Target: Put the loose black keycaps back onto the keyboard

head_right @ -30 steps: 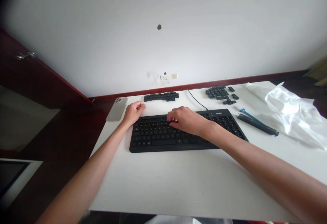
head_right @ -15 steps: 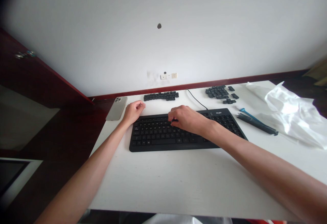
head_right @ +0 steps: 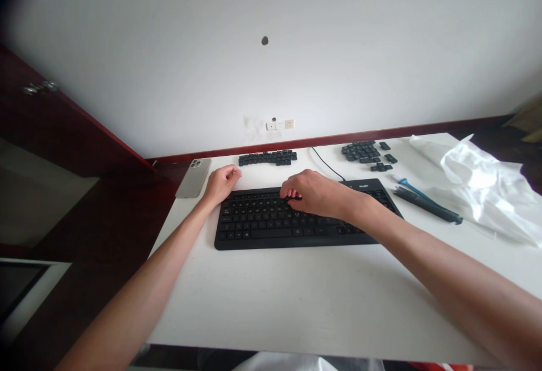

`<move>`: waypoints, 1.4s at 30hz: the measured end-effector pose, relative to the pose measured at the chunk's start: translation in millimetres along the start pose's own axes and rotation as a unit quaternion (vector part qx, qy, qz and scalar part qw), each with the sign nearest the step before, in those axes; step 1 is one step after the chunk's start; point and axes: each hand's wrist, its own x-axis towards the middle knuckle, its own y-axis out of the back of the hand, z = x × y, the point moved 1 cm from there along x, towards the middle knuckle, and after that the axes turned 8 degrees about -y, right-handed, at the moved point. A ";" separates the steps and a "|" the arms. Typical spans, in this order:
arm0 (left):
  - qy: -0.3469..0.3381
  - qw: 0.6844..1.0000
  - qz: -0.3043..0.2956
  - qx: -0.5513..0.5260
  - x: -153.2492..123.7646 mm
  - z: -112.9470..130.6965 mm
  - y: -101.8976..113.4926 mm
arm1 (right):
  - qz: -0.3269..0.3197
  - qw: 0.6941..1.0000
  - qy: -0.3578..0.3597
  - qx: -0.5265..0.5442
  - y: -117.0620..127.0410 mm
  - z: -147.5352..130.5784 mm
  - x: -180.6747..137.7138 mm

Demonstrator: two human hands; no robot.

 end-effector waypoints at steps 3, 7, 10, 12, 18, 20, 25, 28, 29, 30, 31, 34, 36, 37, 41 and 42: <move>0.002 1.000 0.001 -0.002 -0.1 1.3 0.1 | -0.028 0.999 -0.017 0.028 3.5 2.6 -2.4; 0.004 1.000 0.003 0.000 -0.2 2.6 1.0 | -0.085 0.994 -0.053 0.049 -0.9 4.9 -4.6; 0.003 1.000 0.002 0.000 -0.5 2.8 1.6 | -0.103 0.991 -0.067 0.049 -5.0 5.3 -5.2; 0.004 1.000 0.000 -0.002 -0.5 2.8 1.6 | -0.105 0.991 -0.070 0.046 -6.4 4.3 -5.2; 0.010 1.000 -0.001 -0.006 -0.1 2.9 1.2 | -0.089 0.993 -0.080 0.010 -6.9 -6.3 -5.7; 0.012 1.000 -0.003 -0.001 0.0 3.2 1.4 | -0.089 0.993 -0.079 -0.008 -6.9 -11.0 -6.5; 0.013 1.000 -0.002 0.005 -0.2 3.6 1.7 | -0.083 0.992 -0.080 -0.058 -7.9 -20.2 -9.8; 0.012 1.000 -0.001 0.003 0.0 3.3 1.5 | -0.079 0.990 -0.082 -0.082 -8.7 -24.5 -11.3; 0.011 1.000 -0.001 0.003 0.0 3.2 1.4 | -0.078 0.990 -0.080 -0.090 -9.0 -25.9 -11.5; 0.011 1.000 -0.001 0.003 0.2 3.1 1.4 | -0.077 0.989 -0.077 -0.098 -9.3 -27.2 -11.5; 0.011 1.000 -0.001 0.003 0.2 3.1 1.4 | -0.076 0.989 -0.074 -0.106 -9.6 -28.4 -11.3; 0.009 1.000 -0.001 0.002 0.3 3.1 1.6 | -0.076 0.987 -0.073 -0.120 -10.9 -29.4 -9.3; 0.008 1.000 -0.001 0.001 0.0 3.2 1.8 | -0.075 0.988 -0.080 -0.112 -11.4 -27.4 -7.0; 0.007 1.000 -0.001 0.001 -0.2 3.3 1.8 | -0.076 0.989 -0.083 -0.099 -11.4 -25.7 -5.7; 0.004 1.000 0.000 0.001 -0.7 3.1 1.6 | -0.091 0.990 -0.103 -0.012 -9.0 -18.5 -0.5; 0.004 1.000 0.001 0.001 -0.7 3.0 1.5 | -0.096 0.989 -0.113 0.003 -8.0 -17.3 0.7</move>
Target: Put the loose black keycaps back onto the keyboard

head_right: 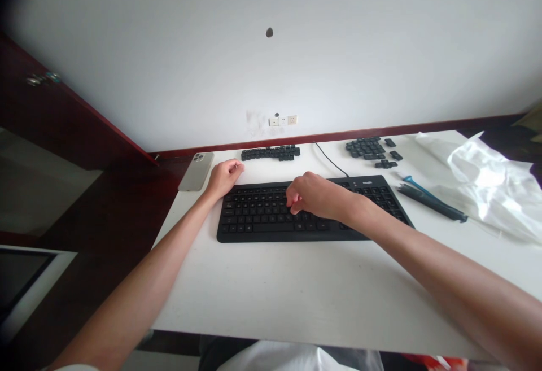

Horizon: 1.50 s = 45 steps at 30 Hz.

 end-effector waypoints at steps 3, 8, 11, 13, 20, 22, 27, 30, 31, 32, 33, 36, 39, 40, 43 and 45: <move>0.002 1.000 0.000 -0.001 0.2 -0.4 -0.2 | -0.012 0.999 -0.028 0.012 3.2 1.2 4.0; 0.002 1.000 -0.001 0.001 0.7 -0.3 -0.3 | -0.049 0.998 -0.033 0.016 5.8 3.7 13.3; 0.003 1.000 0.000 0.007 0.9 -0.2 -0.4 | -0.069 0.996 -0.051 -0.024 9.9 0.7 19.6; 0.002 1.000 0.002 0.008 0.9 -0.5 -0.5 | -0.077 0.990 -0.092 -0.073 14.5 -5.9 23.7; -0.003 1.000 0.011 0.008 1.0 -2.4 -1.1 | -0.064 0.968 -0.143 -0.196 23.8 -34.9 27.2; 0.001 1.000 0.010 0.009 1.3 -2.2 -1.3 | -0.037 0.969 -0.133 -0.205 22.4 -35.3 25.0; 0.008 1.000 0.009 0.005 1.6 -1.3 -1.1 | -0.014 0.977 -0.111 -0.181 18.2 -23.1 23.5; 0.014 1.000 0.008 0.002 1.5 -1.0 -0.9 | -0.029 0.980 -0.102 -0.170 16.9 -20.9 24.8; 0.015 1.000 0.008 0.002 1.6 -0.9 -0.9 | -0.031 0.980 -0.101 -0.171 16.7 -21.8 25.1; 0.016 1.000 0.009 0.003 1.6 -0.6 -0.9 | -0.032 0.979 -0.100 -0.174 16.5 -22.9 25.3; 0.016 1.000 0.009 0.003 1.6 -0.4 -1.0 | -0.029 0.979 -0.100 -0.177 16.3 -24.0 25.4; 0.019 1.000 0.009 0.003 1.6 0.4 -1.1 | -0.024 0.979 -0.103 -0.172 16.4 -24.9 26.5; 0.021 1.000 0.008 0.008 1.8 0.5 -1.2 | -0.030 0.980 -0.106 -0.168 17.4 -22.7 28.3; 0.020 1.000 0.008 0.009 1.9 0.3 -1.2 | -0.033 0.979 -0.106 -0.170 17.8 -22.2 28.8; 0.016 1.000 0.005 0.009 2.1 -0.5 -0.8 | -0.039 0.978 -0.102 -0.176 18.7 -22.9 28.8; 0.011 1.000 0.003 0.006 1.9 -1.0 -0.4 | -0.041 0.978 -0.098 -0.177 19.6 -23.5 27.9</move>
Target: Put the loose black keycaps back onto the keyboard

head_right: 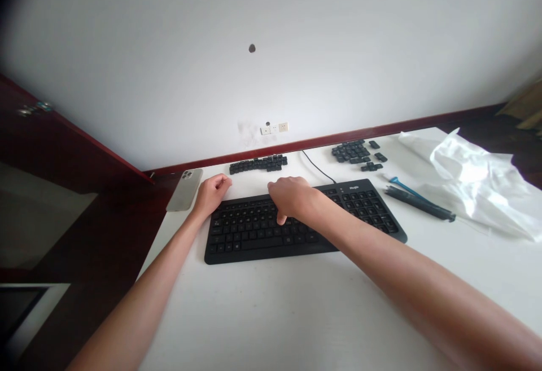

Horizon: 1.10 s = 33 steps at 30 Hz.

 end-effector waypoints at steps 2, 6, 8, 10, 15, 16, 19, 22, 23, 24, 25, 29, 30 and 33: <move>-0.006 1.000 -0.002 -0.005 -0.2 -0.3 0.4 | -0.001 1.000 0.009 0.003 1.6 2.7 -1.1; -0.005 1.000 -0.004 -0.014 -0.2 -1.0 0.5 | -0.003 0.999 0.018 0.029 8.3 21.1 -0.3; -0.003 1.000 -0.005 -0.016 0.0 -1.9 -0.1 | 0.021 0.997 0.022 0.065 12.0 33.5 3.4; -0.004 1.000 -0.005 -0.018 0.1 -3.0 -0.8 | 0.079 0.992 0.021 0.100 13.8 43.7 10.2; -0.002 1.000 -0.004 -0.019 -0.3 -4.0 -0.9 | 0.253 0.964 -0.049 0.068 3.2 49.5 34.0; -0.001 1.000 -0.004 -0.019 -0.5 -3.7 -0.7 | 0.256 0.964 -0.049 0.059 -1.0 47.7 37.9; -0.004 1.000 -0.006 -0.016 -0.9 -2.9 0.0 | 0.224 0.973 -0.028 0.039 -13.7 40.9 44.9; -0.007 1.000 -0.006 -0.014 -1.2 -2.9 -0.1 | 0.207 0.977 -0.023 0.031 -22.4 35.7 47.0; -0.008 1.000 -0.005 -0.014 -1.2 -3.1 -0.2 | 0.207 0.978 -0.023 0.031 -24.2 34.5 47.7; -0.009 1.000 -0.005 -0.014 -1.3 -3.2 -0.4 | 0.207 0.977 -0.023 0.031 -25.7 33.7 48.5; -0.010 1.000 -0.005 -0.014 -1.4 -3.2 -0.6 | 0.209 0.977 -0.023 0.031 -26.9 33.1 49.6; -0.010 1.000 -0.007 -0.012 -1.5 -2.7 -0.5 | 0.212 0.976 -0.021 0.033 -29.1 32.6 54.2; -0.009 1.000 -0.008 -0.012 -1.4 -2.4 -0.3 | 0.213 0.976 -0.018 0.035 -28.8 32.6 54.6; -0.009 1.000 -0.008 -0.012 -1.1 -1.7 0.3 | 0.218 0.975 -0.002 0.047 -25.4 32.8 53.2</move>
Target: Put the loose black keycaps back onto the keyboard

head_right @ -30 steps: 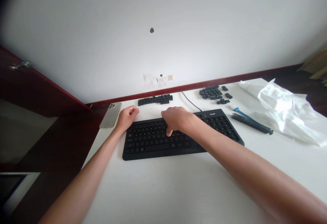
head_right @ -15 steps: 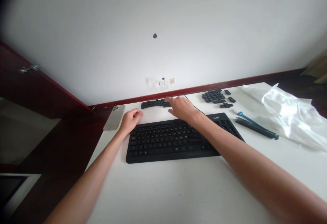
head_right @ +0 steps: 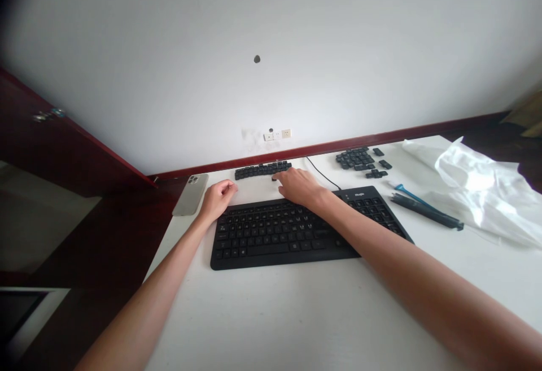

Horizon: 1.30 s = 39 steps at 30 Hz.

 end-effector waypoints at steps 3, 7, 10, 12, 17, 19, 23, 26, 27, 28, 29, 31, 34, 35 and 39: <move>0.000 1.000 0.000 -0.003 0.5 -0.1 0.1 | 0.009 1.000 0.019 0.023 7.5 1.6 -0.2; 0.001 1.000 0.002 -0.009 0.6 -0.9 -0.5 | 0.029 0.998 0.035 0.050 14.0 7.9 1.5; 0.005 1.000 0.001 -0.006 0.3 -0.5 -0.3 | 0.035 0.995 0.063 0.074 10.3 10.6 3.8; 0.005 1.000 0.000 -0.002 0.0 0.2 0.1 | 0.031 0.990 0.097 0.096 4.5 9.7 5.1; 0.004 1.000 -0.002 0.000 -0.3 0.8 0.7 | 0.015 0.985 0.122 0.118 -4.9 6.5 7.2; 0.002 1.000 -0.002 -0.001 -0.2 -0.2 0.3 | 0.021 0.985 0.118 0.123 -2.3 7.2 7.6; -0.002 1.000 0.005 -0.007 0.5 -3.3 -1.2 | 0.039 0.984 0.112 0.135 14.5 8.8 5.5; -0.006 1.000 0.006 -0.007 1.0 -4.6 -2.0 | 0.051 0.977 0.125 0.163 36.0 8.2 -4.1; -0.007 1.000 0.005 -0.005 1.1 -4.6 -1.9 | 0.051 0.974 0.131 0.177 43.9 8.1 -9.8; -0.008 1.000 0.003 -0.002 1.1 -4.4 -1.8 | 0.043 0.970 0.137 0.194 51.3 8.1 -16.5; -0.007 1.000 0.002 0.002 1.2 -4.0 -1.5 | 0.028 0.966 0.140 0.217 57.6 8.4 -24.2; -0.005 1.000 0.000 0.009 1.1 -2.9 -0.8 | -0.031 0.954 0.141 0.264 64.7 9.8 -40.6; -0.002 1.000 0.000 0.008 1.2 -2.0 -0.2 | -0.126 0.939 0.130 0.293 59.0 13.8 -61.2; -0.001 1.000 0.000 0.006 1.2 -2.0 -0.3 | -0.151 0.936 0.122 0.292 53.8 15.4 -65.4; -0.003 1.000 0.001 0.005 0.9 -2.6 -1.0 | -0.211 0.933 0.097 0.277 32.0 21.0 -69.1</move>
